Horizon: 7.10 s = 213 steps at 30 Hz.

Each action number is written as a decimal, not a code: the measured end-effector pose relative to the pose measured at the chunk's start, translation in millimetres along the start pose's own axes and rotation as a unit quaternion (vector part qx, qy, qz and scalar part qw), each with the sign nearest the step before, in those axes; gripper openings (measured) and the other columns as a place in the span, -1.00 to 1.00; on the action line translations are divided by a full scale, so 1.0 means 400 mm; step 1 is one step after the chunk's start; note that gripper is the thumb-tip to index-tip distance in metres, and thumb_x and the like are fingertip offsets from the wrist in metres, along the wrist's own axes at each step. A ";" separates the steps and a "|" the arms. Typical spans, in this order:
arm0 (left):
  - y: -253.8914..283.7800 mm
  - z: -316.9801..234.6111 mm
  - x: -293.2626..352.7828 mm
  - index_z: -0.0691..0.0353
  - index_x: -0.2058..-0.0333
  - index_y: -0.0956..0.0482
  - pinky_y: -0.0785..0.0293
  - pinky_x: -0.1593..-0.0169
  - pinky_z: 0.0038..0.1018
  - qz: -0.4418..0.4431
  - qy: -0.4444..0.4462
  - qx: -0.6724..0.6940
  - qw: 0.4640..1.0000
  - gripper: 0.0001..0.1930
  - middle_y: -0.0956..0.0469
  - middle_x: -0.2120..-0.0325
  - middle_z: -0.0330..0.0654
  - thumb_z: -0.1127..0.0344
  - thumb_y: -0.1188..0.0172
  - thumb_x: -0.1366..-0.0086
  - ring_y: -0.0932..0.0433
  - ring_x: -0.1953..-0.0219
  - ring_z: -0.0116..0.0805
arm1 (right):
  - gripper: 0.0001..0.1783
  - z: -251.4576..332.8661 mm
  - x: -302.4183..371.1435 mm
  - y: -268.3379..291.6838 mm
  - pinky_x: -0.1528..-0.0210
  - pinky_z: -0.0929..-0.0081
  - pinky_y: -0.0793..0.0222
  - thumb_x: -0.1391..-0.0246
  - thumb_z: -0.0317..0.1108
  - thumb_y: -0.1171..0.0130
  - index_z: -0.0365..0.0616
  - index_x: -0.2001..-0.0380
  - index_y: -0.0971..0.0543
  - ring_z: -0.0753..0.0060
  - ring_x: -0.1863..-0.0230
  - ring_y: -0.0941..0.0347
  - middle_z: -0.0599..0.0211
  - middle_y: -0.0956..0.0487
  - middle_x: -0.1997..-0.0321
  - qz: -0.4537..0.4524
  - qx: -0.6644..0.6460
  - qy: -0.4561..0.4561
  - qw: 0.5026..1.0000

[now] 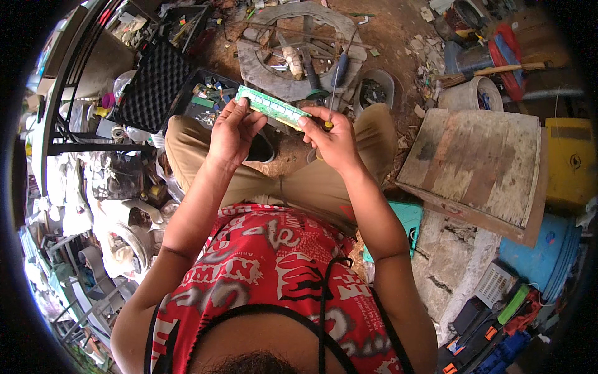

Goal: The person handles a circuit board and a small hard drive, using a screwdriver and pliers to manipulate and disassemble components while sitting on the floor.

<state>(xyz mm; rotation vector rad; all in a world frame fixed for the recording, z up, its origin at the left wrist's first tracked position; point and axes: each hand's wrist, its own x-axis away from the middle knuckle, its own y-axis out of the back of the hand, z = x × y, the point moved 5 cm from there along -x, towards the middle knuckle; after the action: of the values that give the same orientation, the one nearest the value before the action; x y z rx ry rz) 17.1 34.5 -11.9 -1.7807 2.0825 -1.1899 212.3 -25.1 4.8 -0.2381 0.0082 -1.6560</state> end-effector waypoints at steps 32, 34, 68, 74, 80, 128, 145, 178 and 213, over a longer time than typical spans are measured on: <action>-0.059 -0.120 0.012 0.21 -0.03 -0.38 -0.52 0.28 -0.60 0.150 -0.073 -0.270 0.948 -0.67 -0.55 0.29 -0.26 0.33 -0.15 -0.32 -0.54 0.34 -0.54 | -0.71 0.101 -0.016 0.025 0.52 0.75 -0.27 -0.12 -0.29 -0.23 -0.26 0.17 -0.56 0.74 0.56 -0.38 0.46 -0.54 0.48 0.048 0.046 0.027 0.997; -0.041 -0.207 0.042 0.25 0.09 -0.45 -0.51 0.38 -0.63 0.089 -0.119 -0.270 0.951 -0.77 -0.53 0.44 -0.33 0.41 -0.18 -0.29 -0.51 0.46 -0.59 | -0.62 0.123 -0.050 -0.031 0.49 0.76 -0.28 -0.14 -0.27 -0.21 -0.28 0.05 -0.51 0.75 0.53 -0.38 0.37 -0.58 0.36 0.084 0.055 0.057 0.993; 1.619 0.069 -0.415 0.34 -0.07 -0.34 -0.50 0.06 -0.37 -0.651 -0.039 -0.248 0.716 -0.50 -0.51 0.10 -0.01 0.29 -0.25 -0.20 -0.55 0.11 -0.19 | -0.58 -0.209 -0.353 -0.044 0.46 0.71 -0.30 -0.14 -0.28 -0.18 -0.24 -0.03 -0.46 0.70 0.49 -0.39 0.34 -0.58 0.27 0.049 0.250 -0.271 0.928; 1.415 0.187 -0.538 0.25 0.13 -0.52 -0.45 0.02 -0.31 -0.563 0.002 -0.242 0.790 -0.56 -0.62 0.25 -0.03 0.10 -0.34 -0.09 -0.59 0.18 -0.06 | -0.57 -0.223 -0.330 -0.061 0.44 0.71 -0.28 -0.14 -0.26 -0.15 -0.24 -0.03 -0.45 0.69 0.48 -0.39 0.32 -0.57 0.28 0.055 0.262 -0.300 0.916; 1.172 0.040 -0.695 0.22 -0.04 -0.35 -0.46 -0.03 -0.26 -0.597 0.148 -0.417 0.669 -0.36 -0.57 0.12 0.02 0.02 -0.34 -0.07 -0.56 0.04 -0.07 | -0.60 -0.238 -0.275 -0.051 0.28 0.65 -0.39 -0.11 -0.35 -0.21 -0.21 -0.03 -0.49 0.63 0.30 -0.44 0.35 -0.57 0.22 0.037 0.273 -0.367 0.889; -0.077 -0.151 0.147 0.35 -0.20 -0.16 -0.34 -0.15 -0.28 0.096 -0.386 -0.452 0.799 -0.04 -0.37 -0.08 0.07 0.27 -0.53 0.15 -0.44 -0.08 -0.10 | -0.75 0.139 0.036 -0.058 0.47 0.75 -0.27 -0.15 -0.36 -0.18 -0.17 0.10 -0.55 0.75 0.52 -0.37 0.56 -0.46 0.47 0.002 0.037 0.115 0.993; 0.103 -0.072 -0.032 0.29 0.31 -0.55 -0.35 0.28 -0.64 0.021 -0.187 -0.427 0.884 -0.86 -0.53 0.48 -0.37 0.39 -0.30 -0.19 -0.40 0.41 -0.62 | -0.58 -0.012 -0.074 0.131 0.40 0.68 -0.34 -0.07 -0.47 -0.14 -0.16 -0.04 -0.41 0.64 0.40 -0.44 0.38 -0.53 0.21 -0.098 0.113 -0.030 0.988; 0.172 0.047 -0.434 0.16 0.37 -0.63 -0.39 0.10 -0.35 0.087 -0.270 -0.658 0.698 -0.84 -0.60 0.37 -0.15 0.34 -0.37 -0.04 -0.52 0.25 -0.16 | -0.34 -0.115 -0.494 0.303 -0.02 0.22 -0.38 0.06 -0.55 -0.08 0.19 -0.17 -0.38 0.00 0.03 -0.43 0.10 -0.48 0.03 0.105 0.639 0.021 0.762; 0.203 0.068 -0.437 0.09 0.28 -0.64 -0.49 0.18 -0.33 0.040 -0.186 -0.622 0.760 -0.78 -0.62 0.35 -0.08 0.23 -0.36 -0.07 -0.60 0.27 -0.09 | -0.63 0.115 -0.386 0.069 0.18 0.59 -0.39 -0.03 -0.17 -0.34 -0.17 0.17 -0.57 0.60 0.27 -0.48 0.44 -0.61 0.28 -0.010 0.234 0.206 0.950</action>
<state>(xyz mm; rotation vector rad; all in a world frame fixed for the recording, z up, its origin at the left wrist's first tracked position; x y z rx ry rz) 19.9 175.4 -146.5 -1.9209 2.7655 0.8589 259.1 130.5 22.6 0.4717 -0.0714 -1.6502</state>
